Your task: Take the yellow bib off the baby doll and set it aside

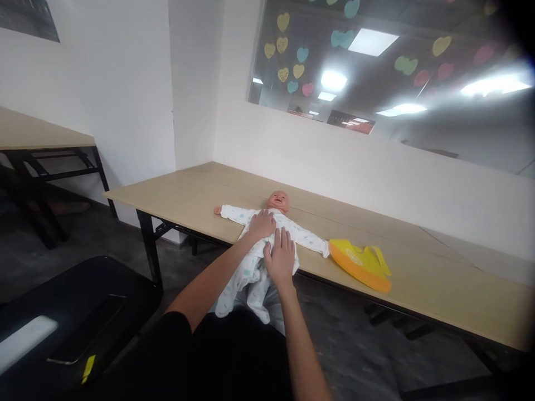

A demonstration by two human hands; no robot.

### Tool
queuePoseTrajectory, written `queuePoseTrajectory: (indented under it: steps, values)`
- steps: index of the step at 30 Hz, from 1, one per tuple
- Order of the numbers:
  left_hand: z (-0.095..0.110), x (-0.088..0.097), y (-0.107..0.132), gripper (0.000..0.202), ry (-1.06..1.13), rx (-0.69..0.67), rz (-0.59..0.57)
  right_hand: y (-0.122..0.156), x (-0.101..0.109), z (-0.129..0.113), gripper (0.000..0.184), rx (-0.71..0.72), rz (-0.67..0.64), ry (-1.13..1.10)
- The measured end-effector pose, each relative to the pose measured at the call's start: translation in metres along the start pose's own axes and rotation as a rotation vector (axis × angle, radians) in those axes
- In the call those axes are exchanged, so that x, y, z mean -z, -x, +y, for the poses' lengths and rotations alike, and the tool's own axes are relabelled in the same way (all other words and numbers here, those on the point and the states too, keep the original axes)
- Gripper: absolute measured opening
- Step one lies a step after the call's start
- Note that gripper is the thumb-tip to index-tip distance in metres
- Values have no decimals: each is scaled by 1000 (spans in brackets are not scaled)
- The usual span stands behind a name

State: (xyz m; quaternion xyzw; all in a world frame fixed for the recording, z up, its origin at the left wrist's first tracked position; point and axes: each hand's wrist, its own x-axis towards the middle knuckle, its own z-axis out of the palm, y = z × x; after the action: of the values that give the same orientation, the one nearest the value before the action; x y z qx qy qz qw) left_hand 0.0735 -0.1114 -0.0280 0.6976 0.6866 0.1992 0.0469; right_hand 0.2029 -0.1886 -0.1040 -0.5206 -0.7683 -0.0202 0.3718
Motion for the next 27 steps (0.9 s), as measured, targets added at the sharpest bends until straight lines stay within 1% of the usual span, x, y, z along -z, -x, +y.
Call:
queuePoseTrajectory:
  steps: [4, 6, 9, 13, 19, 24, 27]
  values:
    - [4, 5, 1, 58, -11, 9, 7, 18, -8, 3, 72, 54, 98, -9]
    - [4, 7, 1, 58, 4, 37, 2, 28, -9, 3, 71, 77, 137, -16]
    - [5, 8, -1, 58, 29, 77, -4, 41, -8, 3, 72, 119, 173, -10]
    - [5, 8, -1, 58, 13, 75, 4, 46, -7, 5, 74, 145, 191, -19]
    - [6, 7, 0, 56, 9, 77, 31, 40, 2, 12, 64, 108, 119, -70]
    - [7, 6, 2, 55, -10, 59, 58, 29, 23, 11, 62, 103, 25, -115]
    - [7, 6, 3, 54, -16, 53, 66, 17, 35, 13, 60, 28, -22, -178]
